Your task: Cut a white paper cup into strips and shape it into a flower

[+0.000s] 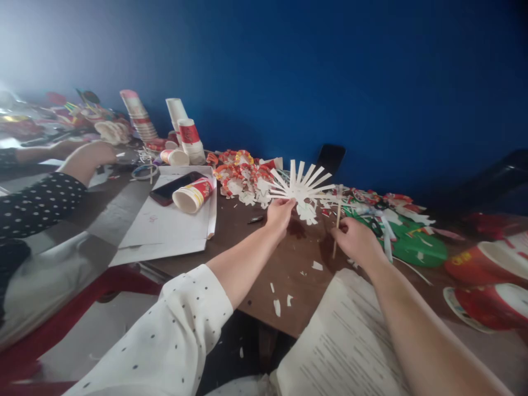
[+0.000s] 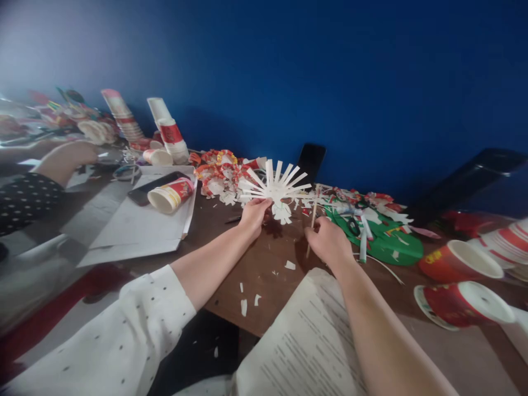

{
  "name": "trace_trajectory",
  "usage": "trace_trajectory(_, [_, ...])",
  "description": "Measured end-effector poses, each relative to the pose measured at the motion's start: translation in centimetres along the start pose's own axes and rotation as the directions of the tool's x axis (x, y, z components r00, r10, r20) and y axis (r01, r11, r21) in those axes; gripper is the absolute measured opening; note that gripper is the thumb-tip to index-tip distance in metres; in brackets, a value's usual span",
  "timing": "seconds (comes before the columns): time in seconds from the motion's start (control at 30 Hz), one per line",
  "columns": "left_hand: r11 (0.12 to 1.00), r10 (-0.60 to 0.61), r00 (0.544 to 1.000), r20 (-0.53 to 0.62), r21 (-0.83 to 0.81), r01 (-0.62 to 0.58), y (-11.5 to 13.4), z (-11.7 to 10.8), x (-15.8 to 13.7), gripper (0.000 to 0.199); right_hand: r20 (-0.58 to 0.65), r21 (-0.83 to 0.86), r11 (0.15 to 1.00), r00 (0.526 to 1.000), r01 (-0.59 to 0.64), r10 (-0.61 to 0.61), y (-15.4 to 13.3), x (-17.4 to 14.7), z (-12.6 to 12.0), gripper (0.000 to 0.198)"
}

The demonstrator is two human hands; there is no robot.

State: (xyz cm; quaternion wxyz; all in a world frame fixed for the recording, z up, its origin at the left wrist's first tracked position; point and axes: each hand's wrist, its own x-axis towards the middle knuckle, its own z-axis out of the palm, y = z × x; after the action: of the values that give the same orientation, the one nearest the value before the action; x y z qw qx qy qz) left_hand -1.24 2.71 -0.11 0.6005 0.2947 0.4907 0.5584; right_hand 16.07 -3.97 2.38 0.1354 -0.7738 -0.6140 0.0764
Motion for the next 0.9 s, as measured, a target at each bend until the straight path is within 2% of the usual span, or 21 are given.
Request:
trace_trajectory(0.13, [0.996,-0.067,0.998,0.022,-0.065,0.068,-0.2,0.1,0.1,0.01,-0.143,0.268,0.963,0.99,0.034,0.005,0.3,0.0,0.4,0.021])
trace_trajectory(0.23, [0.989,-0.101,0.994,0.047,-0.101,0.106,-0.1,0.2,-0.1,0.01,-0.206,0.584,0.808,0.976,0.07,0.064,-0.2,-0.3,0.9,0.021])
trace_trajectory(0.3, [0.985,-0.116,0.991,0.067,-0.116,0.124,-0.1,0.3,-0.3,0.011,-0.23,0.683,0.724,0.969,0.096,0.089,-0.6,-0.5,1.1,0.022])
trace_trajectory(0.43, [0.983,-0.122,0.983,0.139,-0.118,0.139,-0.4,0.6,-1.1,0.012,-0.238,0.661,0.743,0.968,0.102,0.079,-1.8,-0.9,0.8,0.03])
trace_trajectory(0.57, [0.988,-0.121,0.974,0.192,-0.068,0.136,-0.9,1.0,-1.9,0.013,-0.174,0.735,0.676,0.979,0.055,0.108,-2.5,-0.7,0.8,0.042])
trace_trajectory(0.77, [0.988,-0.142,0.958,0.25,0.097,0.121,-1.0,1.1,-2.5,0.012,-0.12,0.745,0.667,0.985,0.006,0.124,-2.2,0.1,1.3,0.038])
trace_trajectory(0.9, [0.971,-0.205,0.935,0.291,0.181,0.157,-0.3,0.6,-3.0,0.015,-0.074,0.727,0.686,0.989,-0.035,0.13,-1.3,0.6,1.2,0.037])
